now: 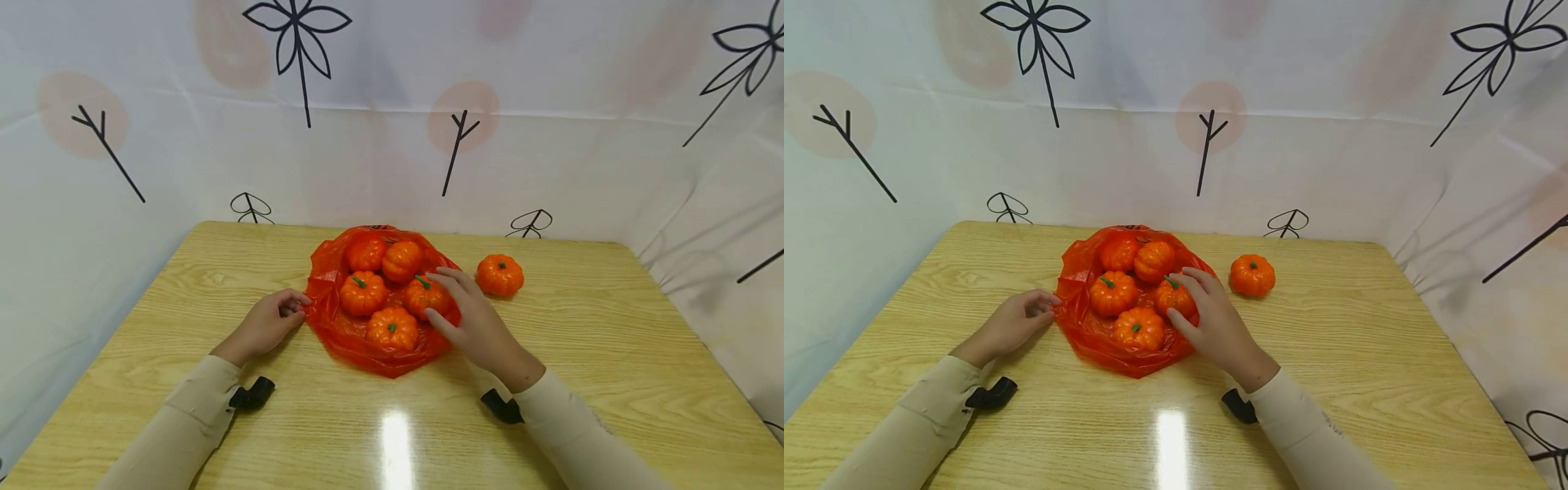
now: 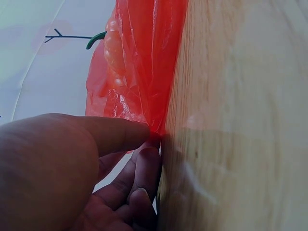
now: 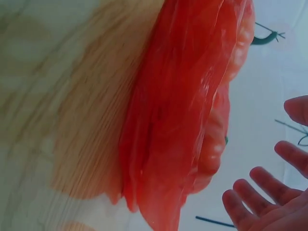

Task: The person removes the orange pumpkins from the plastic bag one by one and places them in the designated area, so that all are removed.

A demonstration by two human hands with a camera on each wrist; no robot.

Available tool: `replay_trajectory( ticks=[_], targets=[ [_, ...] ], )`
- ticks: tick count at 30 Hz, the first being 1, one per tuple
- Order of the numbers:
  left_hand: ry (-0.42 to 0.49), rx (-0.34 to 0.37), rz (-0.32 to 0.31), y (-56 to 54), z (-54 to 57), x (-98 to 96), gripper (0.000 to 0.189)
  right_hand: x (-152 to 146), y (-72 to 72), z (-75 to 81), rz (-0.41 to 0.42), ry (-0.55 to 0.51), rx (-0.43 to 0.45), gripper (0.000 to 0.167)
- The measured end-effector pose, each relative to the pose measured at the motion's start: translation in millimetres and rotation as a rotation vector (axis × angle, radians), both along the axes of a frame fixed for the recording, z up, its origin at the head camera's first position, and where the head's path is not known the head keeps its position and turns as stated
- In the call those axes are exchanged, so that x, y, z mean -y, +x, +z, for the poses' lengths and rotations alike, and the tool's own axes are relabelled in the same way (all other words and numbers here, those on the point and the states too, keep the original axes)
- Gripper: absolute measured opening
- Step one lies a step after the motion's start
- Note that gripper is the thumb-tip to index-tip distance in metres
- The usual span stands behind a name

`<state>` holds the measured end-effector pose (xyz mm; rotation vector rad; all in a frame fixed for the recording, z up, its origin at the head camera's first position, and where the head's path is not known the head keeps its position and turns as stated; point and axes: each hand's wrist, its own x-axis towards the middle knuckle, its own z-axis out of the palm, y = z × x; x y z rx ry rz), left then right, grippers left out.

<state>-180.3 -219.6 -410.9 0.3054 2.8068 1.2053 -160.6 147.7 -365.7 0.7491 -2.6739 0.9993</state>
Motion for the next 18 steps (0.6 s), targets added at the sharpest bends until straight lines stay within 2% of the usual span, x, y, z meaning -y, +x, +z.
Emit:
replay_trajectory(
  ticks=[9, 18],
  targets=[
    [0.011, 0.006, 0.000, -1.0, -1.5, 0.8, 0.020, 11.6, 9.5, -3.6, 0.091, 0.032, -0.016, 0.052],
    [0.010, 0.006, -0.002, -0.6, -1.1, 0.1, 0.020, 20.2, 16.5, -6.2, 0.146, 0.033, 0.038, 0.048]
  ],
)
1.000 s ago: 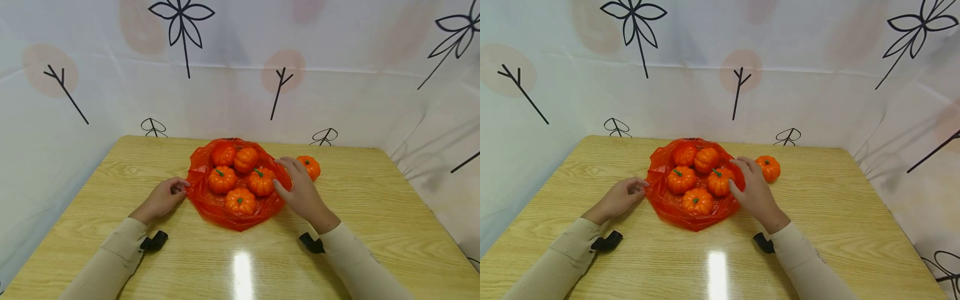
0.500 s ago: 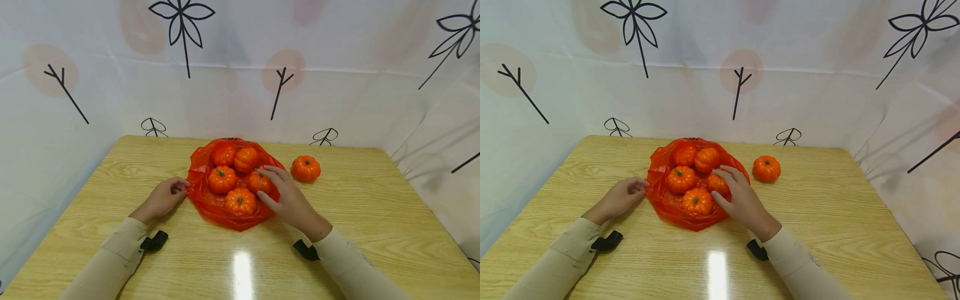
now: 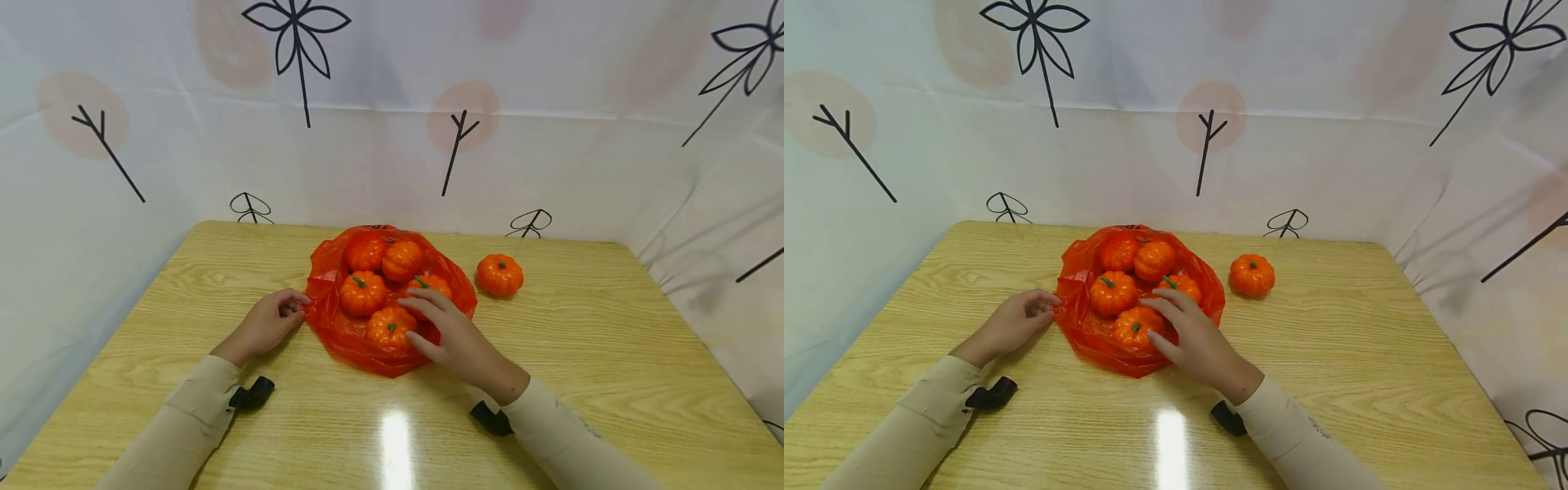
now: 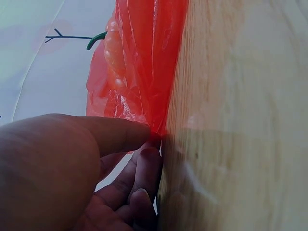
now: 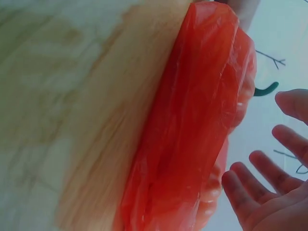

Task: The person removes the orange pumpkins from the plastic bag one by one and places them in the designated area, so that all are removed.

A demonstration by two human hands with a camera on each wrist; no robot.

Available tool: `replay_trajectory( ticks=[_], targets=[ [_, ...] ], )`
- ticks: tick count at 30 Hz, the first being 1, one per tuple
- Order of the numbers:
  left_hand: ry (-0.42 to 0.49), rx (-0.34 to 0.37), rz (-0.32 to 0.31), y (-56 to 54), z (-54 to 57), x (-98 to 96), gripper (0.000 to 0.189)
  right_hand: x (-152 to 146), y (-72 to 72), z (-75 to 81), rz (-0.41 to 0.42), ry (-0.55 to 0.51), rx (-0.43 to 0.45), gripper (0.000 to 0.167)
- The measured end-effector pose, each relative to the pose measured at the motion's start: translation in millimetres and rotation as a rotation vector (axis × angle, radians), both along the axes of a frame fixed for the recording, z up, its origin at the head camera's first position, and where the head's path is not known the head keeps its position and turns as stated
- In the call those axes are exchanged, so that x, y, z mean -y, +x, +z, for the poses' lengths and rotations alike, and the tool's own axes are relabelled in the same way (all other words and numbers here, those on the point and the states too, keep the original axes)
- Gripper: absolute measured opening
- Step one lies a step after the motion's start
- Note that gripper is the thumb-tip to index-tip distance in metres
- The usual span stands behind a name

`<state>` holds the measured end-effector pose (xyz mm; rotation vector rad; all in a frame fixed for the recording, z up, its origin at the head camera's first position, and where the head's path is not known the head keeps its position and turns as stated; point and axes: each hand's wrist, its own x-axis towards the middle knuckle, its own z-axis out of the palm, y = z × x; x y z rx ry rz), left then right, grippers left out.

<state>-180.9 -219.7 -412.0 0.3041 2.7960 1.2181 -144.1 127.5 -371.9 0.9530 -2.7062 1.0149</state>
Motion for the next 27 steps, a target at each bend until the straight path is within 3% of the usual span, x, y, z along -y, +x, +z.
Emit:
replay_trajectory(
  ticks=[7, 18, 27],
  targets=[
    [-0.006, -0.005, 0.004, -0.3, -1.2, 1.0, 0.020, 4.3, 0.7, -4.1, 0.028, 0.037, -0.028, 0.045],
    [0.002, -0.013, -0.005, 0.3, -1.1, 0.4, 0.020, 2.8, 1.7, -5.6, 0.046, 0.074, 0.041, 0.047],
    [0.005, -0.014, -0.005, 0.8, -2.2, 0.7, 0.020, 2.8, 1.3, -8.6, 0.079, 0.073, 0.036, 0.048]
  ],
)
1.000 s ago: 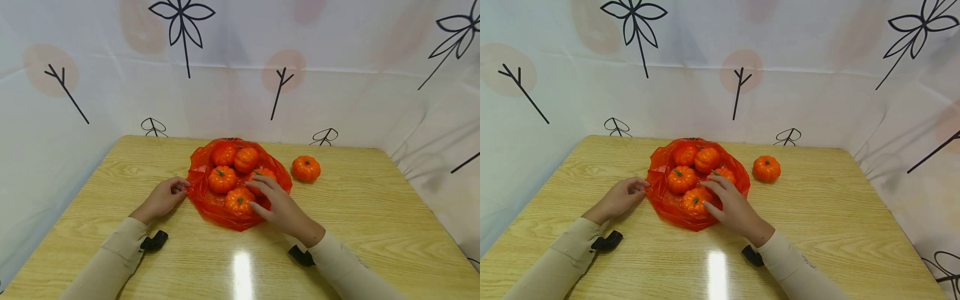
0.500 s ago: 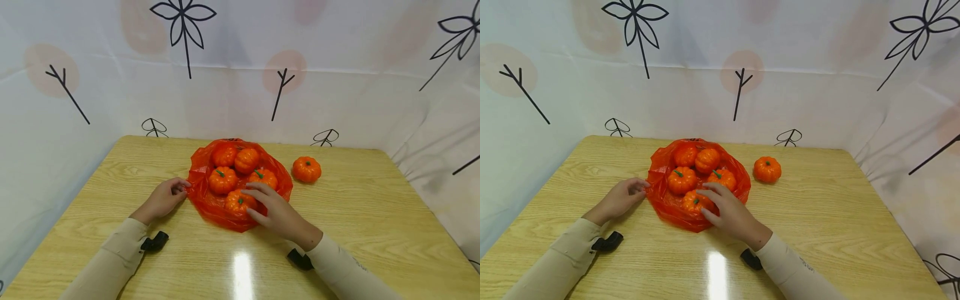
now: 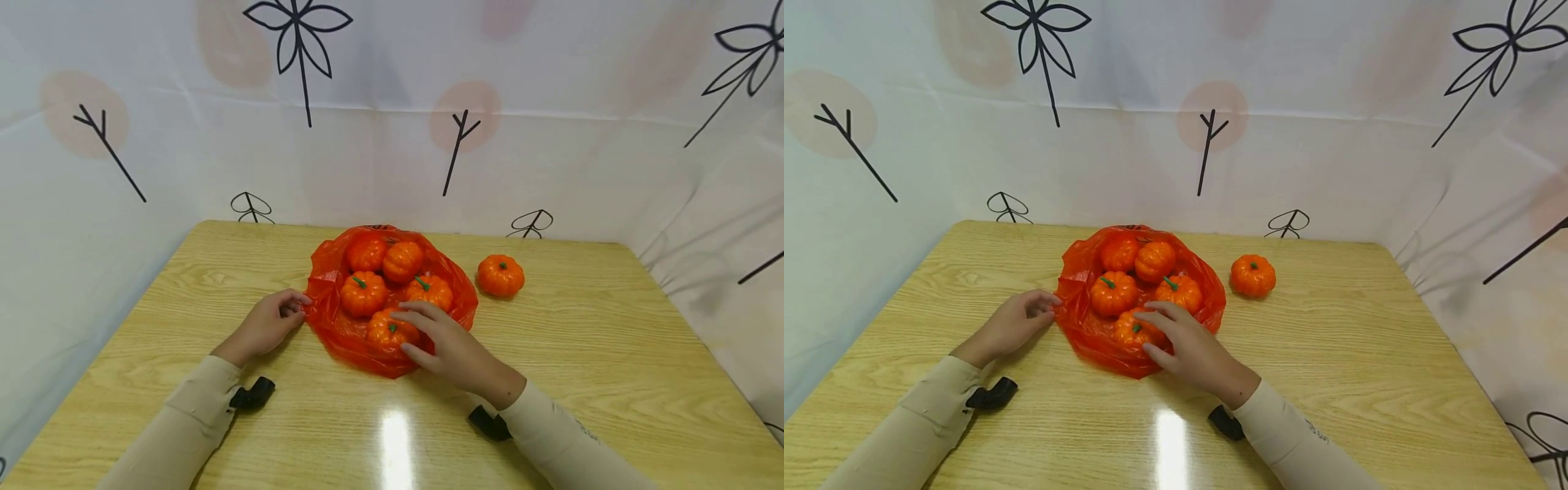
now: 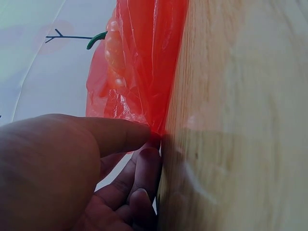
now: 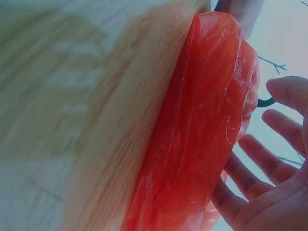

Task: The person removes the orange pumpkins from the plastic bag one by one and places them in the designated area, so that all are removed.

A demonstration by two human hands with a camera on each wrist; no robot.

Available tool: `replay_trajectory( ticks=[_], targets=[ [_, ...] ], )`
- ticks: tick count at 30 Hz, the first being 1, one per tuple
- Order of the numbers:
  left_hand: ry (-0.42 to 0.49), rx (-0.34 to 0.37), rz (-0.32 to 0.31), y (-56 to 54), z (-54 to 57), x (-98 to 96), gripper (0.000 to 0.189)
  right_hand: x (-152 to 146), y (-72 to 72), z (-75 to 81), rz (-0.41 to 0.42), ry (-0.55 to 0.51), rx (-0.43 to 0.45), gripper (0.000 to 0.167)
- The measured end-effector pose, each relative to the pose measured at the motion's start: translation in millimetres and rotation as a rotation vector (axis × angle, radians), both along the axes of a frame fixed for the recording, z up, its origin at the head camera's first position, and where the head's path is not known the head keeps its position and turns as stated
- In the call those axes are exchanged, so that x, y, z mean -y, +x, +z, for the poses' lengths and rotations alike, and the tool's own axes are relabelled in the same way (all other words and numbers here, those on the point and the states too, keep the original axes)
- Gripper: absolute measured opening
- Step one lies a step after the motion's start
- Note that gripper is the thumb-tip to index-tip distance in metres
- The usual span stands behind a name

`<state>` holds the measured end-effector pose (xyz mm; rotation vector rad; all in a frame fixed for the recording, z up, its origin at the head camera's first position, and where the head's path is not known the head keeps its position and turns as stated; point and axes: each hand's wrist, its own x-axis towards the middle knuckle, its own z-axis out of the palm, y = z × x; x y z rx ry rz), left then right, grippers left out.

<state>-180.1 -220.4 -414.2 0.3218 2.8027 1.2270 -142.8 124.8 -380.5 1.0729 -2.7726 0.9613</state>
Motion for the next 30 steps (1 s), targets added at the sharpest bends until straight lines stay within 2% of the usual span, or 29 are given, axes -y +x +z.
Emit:
replay_trajectory(
  ticks=[10, 19, 30],
  targets=[
    [-0.001, -0.003, -0.004, 1.1, 2.9, -1.0, 0.020, 0.1, 0.8, -0.9, -0.007, 0.018, -0.021, 0.041],
    [-0.004, -0.002, 0.000, 0.9, 2.3, -0.8, 0.020, 0.8, 0.4, -0.3, -0.006, 0.035, -0.075, 0.035],
    [-0.013, 0.003, 0.003, 1.1, 2.5, -1.2, 0.020, 1.4, 0.6, 0.3, -0.019, 0.067, -0.087, 0.036]
  ],
)
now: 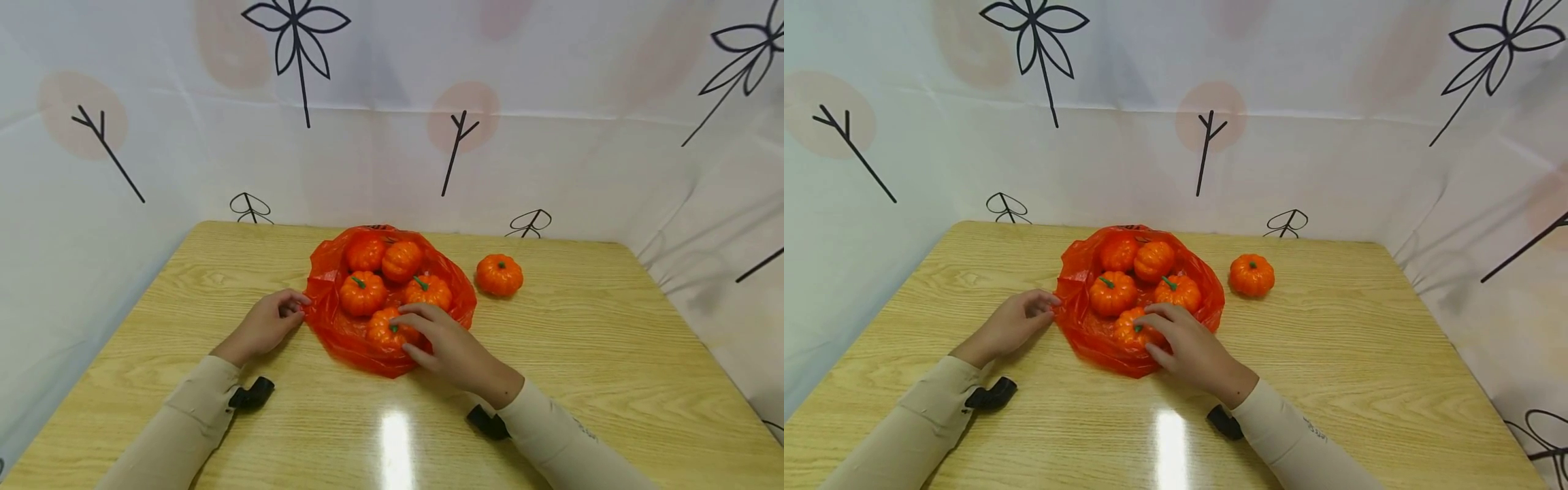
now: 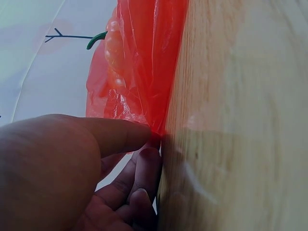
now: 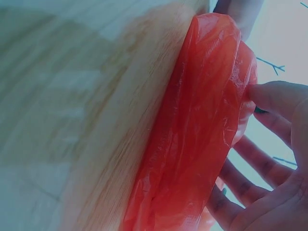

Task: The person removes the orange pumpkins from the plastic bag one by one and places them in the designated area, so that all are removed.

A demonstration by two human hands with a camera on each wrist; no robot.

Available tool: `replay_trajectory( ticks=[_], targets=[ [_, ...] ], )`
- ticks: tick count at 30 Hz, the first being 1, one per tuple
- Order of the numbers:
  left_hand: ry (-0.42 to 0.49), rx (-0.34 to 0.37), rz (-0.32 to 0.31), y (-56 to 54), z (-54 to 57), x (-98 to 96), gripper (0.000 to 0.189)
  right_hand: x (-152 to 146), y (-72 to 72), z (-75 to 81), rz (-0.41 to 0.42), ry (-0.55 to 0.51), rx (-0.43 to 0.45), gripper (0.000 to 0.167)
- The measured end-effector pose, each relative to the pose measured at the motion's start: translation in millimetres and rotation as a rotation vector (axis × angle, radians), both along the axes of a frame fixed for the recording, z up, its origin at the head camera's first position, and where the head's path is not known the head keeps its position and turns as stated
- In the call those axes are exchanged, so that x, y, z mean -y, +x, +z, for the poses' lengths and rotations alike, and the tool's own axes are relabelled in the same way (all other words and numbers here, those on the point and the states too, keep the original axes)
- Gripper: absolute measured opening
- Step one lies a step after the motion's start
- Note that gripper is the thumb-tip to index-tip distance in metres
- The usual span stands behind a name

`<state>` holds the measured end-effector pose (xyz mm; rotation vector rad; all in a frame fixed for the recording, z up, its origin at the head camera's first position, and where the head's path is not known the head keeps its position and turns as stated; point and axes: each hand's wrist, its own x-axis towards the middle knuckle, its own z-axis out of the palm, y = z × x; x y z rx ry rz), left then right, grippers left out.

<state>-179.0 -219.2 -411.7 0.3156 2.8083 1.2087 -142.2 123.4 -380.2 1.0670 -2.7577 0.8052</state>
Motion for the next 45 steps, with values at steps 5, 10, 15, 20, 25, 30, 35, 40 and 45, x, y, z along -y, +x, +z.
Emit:
replay_trajectory(
  ticks=[5, 10, 15, 20, 25, 30, 35, 40, 45],
  targets=[
    [0.001, -0.001, -0.002, 0.1, -0.5, 0.5, 0.020, 0.2, -0.2, -0.7, -0.014, 0.021, 0.010, 0.039],
    [0.006, -0.003, 0.001, 0.8, -0.5, 0.6, 0.020, 0.9, 0.0, -1.1, -0.018, 0.034, 0.009, 0.042],
    [0.004, 0.000, 0.001, 1.1, -0.9, 0.3, 0.019, 0.9, 0.6, -1.7, -0.014, 0.048, -0.001, 0.046],
    [0.012, -0.004, -0.005, 0.9, -0.8, -0.3, 0.019, 0.5, 0.5, -2.6, -0.015, 0.046, -0.008, 0.049],
    [0.015, -0.005, -0.009, 0.7, -1.3, -0.3, 0.019, -0.1, 0.5, -3.6, -0.018, 0.054, -0.014, 0.053],
    [0.011, -0.006, -0.009, 0.6, -1.9, -0.2, 0.019, 0.3, 0.9, -3.3, -0.012, 0.060, -0.013, 0.055],
    [0.006, -0.010, -0.010, -0.3, -1.7, 0.1, 0.019, 0.5, 0.4, -2.8, -0.008, 0.063, -0.011, 0.056],
    [0.003, -0.012, -0.003, -0.7, -0.4, 0.0, 0.019, 0.0, -0.4, -1.9, 0.000, 0.062, -0.022, 0.054],
    [-0.002, -0.008, -0.003, -0.4, -0.5, -0.6, 0.019, 0.2, 0.5, -1.5, 0.009, 0.073, -0.042, 0.052]
  ],
)
